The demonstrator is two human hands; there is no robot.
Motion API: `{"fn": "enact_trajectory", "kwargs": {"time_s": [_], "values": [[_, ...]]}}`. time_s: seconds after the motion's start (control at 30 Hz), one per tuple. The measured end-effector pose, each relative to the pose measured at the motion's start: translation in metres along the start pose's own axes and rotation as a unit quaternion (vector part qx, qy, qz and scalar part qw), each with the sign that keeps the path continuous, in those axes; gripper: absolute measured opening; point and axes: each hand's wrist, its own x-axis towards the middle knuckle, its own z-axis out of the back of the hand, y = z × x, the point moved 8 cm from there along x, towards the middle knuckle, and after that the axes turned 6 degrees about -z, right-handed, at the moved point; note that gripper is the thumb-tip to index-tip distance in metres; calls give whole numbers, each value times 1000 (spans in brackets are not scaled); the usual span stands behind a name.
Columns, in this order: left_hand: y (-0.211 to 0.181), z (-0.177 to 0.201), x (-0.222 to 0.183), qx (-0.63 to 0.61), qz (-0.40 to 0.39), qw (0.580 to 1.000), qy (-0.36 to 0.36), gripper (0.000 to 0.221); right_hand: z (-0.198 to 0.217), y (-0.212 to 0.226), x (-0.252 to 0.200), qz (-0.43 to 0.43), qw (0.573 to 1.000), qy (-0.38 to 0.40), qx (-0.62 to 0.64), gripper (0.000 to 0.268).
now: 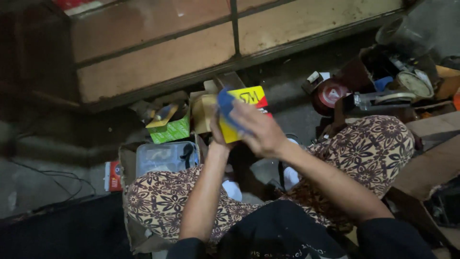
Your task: The recorder is wiping a box of lithium grease with a blue cloth to clean it.
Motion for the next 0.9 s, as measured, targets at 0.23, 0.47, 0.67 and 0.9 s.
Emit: {"fn": "enact_trajectory", "kwargs": {"time_s": [0.23,0.47,0.67,0.9], "values": [[-25,-13,-1,-48,-22,998,-33,91,37,-41,-9,-152,943,-135,262,55],[-35,-23,4,-51,-82,995,-36,89,30,-9,-18,-79,976,-183,84,45],[-25,4,-5,-9,-85,993,-78,84,-5,36,-9,70,996,-53,3,49],[-41,-13,-5,1,-98,994,-51,84,4,-22,0,-74,990,-117,5,41]]}}
